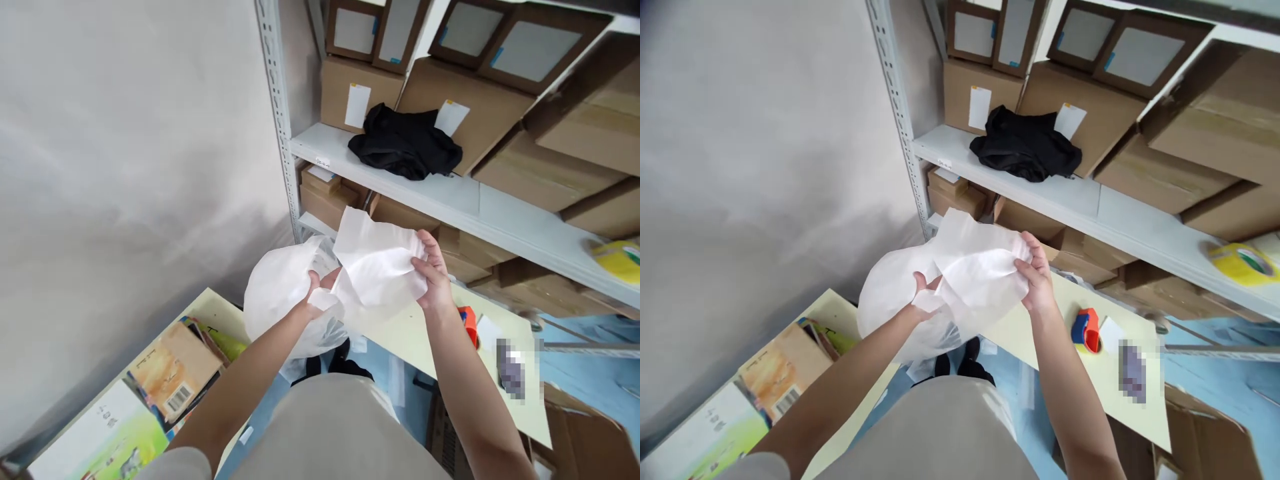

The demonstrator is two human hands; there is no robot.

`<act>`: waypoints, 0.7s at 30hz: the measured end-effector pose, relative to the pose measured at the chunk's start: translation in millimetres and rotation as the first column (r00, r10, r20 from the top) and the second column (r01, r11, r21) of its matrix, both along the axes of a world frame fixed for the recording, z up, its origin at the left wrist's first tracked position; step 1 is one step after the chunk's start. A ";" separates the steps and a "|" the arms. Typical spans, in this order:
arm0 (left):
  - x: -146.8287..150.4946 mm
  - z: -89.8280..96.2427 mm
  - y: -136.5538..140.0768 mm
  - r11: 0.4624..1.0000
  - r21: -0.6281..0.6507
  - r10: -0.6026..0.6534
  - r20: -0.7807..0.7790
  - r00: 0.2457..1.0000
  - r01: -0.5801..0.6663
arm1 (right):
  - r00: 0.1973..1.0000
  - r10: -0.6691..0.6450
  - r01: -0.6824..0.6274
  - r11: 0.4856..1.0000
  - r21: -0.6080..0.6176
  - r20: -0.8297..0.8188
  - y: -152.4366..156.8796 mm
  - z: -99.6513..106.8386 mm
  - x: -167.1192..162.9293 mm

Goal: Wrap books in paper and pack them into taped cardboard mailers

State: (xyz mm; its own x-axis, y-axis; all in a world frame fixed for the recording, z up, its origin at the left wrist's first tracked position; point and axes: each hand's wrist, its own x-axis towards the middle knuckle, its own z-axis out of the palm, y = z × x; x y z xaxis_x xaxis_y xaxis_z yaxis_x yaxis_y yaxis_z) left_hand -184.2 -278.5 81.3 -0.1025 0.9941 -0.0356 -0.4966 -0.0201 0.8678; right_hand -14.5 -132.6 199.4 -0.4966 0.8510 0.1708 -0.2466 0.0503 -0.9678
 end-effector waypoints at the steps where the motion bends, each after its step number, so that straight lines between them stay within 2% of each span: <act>1: 0.2 7.5 0.4 0.997 0.051 -0.065 0.069 0.996 0.061 | 0.998 -0.061 0.061 0.998 0.009 0.016 -1.7 -2.0 7.4; 3: -0.7 20.5 -0.8 0.972 0.134 -0.213 0.128 0.969 0.196 | 0.967 -0.252 0.251 0.968 0.030 0.033 -4.8 -12.1 23.2; 5: -0.3 29.8 -2.0 0.944 0.127 -0.319 0.116 0.941 0.305 | 0.891 -0.452 0.451 0.892 0.036 0.036 -8.1 -28.2 40.5; 7: 3.8 34.3 -0.8 0.935 0.028 -0.354 0.055 0.934 0.353 | 0.814 -0.577 0.577 0.816 0.019 0.061 -11.9 -45.6 59.2; 9: 11.4 34.1 4.2 0.930 -0.123 -0.355 -0.041 0.934 0.348 | 0.761 -0.642 0.645 0.764 -0.006 0.096 -15.8 -60.2 78.5; 11: 19.9 30.2 13.1 0.920 -0.272 -0.335 -0.166 0.928 0.283 | 0.719 -0.684 0.692 0.721 -0.029 0.125 -17.9 -70.5 98.1; 13: 26.0 24.2 25.4 0.922 -0.357 -0.266 -0.299 0.917 0.151 | 0.684 -0.714 0.726 0.687 -0.044 0.150 -16.8 -78.1 118.3; 18: 27.4 9.5 62.6 0.926 -0.337 -0.038 -0.529 0.848 -0.169 | 0.584 -0.784 0.799 0.601 0.021 0.209 -0.3 -99.9 175.6; 19: 27.3 7.3 70.4 0.922 -0.327 -0.009 -0.554 0.832 -0.208 | 0.578 -0.783 0.800 0.599 0.031 0.230 3.7 -105.3 187.5; 21: 29.1 2.9 85.7 0.908 -0.307 0.056 -0.588 0.807 -0.286 | 0.603 -0.750 0.777 0.629 0.013 0.273 10.9 -116.1 209.5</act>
State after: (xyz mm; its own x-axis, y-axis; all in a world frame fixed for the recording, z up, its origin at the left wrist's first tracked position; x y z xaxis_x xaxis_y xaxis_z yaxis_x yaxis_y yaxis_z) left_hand -155.1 -192.7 84.2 -0.3854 0.8820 -0.2711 0.0529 0.3145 0.9478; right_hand 195.0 -121.7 83.3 0.3311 0.9428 0.0397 0.0660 0.0189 -0.9976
